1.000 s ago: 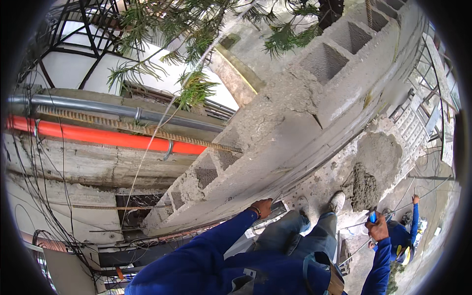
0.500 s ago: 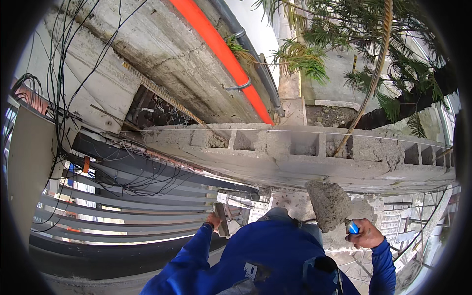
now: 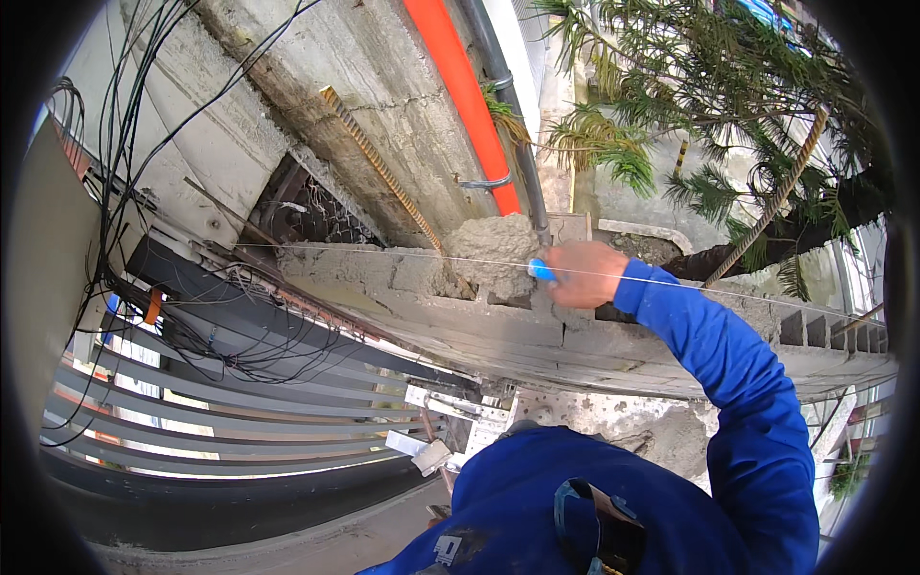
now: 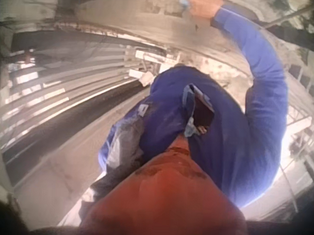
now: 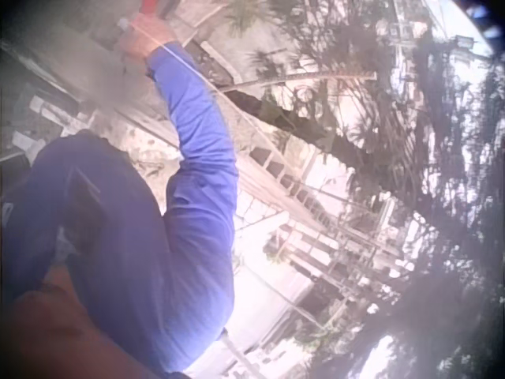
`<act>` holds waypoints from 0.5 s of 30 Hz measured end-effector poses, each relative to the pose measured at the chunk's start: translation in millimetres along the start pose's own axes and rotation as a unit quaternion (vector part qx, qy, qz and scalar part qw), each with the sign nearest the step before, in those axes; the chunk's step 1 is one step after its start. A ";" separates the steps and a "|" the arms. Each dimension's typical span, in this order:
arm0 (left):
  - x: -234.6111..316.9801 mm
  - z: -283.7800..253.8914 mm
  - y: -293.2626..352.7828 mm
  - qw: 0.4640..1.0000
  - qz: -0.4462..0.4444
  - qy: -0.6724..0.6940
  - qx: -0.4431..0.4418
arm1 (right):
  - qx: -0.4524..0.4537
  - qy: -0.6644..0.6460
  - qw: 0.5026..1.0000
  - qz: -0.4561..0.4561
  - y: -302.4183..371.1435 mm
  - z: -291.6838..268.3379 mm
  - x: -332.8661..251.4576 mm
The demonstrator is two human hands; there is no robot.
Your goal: The person scoops wet cement from a bucket and applies it to a vertical concrete wall using a trowel and a smaller hand tool. They repeatedly smooth the surface and fill gaps between blocks while standing on scaffolding.
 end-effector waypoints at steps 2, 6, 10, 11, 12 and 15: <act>6.0 -11.8 -21.4 0.998 0.049 -0.041 0.020 | 0.059 0.099 0.991 -0.062 -22.9 12.3 -14.2; 21.8 -45.1 -65.8 0.963 0.208 -0.139 0.104 | 0.046 0.146 0.987 -0.046 -30.6 11.0 -21.8; 37.6 -100.5 -112.1 0.862 0.325 -0.380 0.079 | 0.038 0.140 0.989 -0.026 -20.4 -9.0 -28.1; 54.4 -113.5 -121.9 0.878 0.300 -0.373 0.019 | 0.025 0.141 0.990 -0.011 -21.4 -7.7 -28.5; 57.6 -117.4 -130.9 0.922 0.249 -0.296 -0.022 | 0.014 0.140 0.990 0.003 -20.9 -9.6 -30.8; 40.5 -124.5 -158.7 0.981 0.141 -0.131 -0.029 | -0.016 0.127 0.992 0.002 -9.7 -10.6 -40.3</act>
Point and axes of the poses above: each hand's wrist, its own y-axis away from the middle knuckle, its own z-axis out of the palm, x = y × z, the point moved 1 cm from there along -y, towards the middle knuckle, and after that the axes turned 3 degrees about -y, right-handed, at the moved point
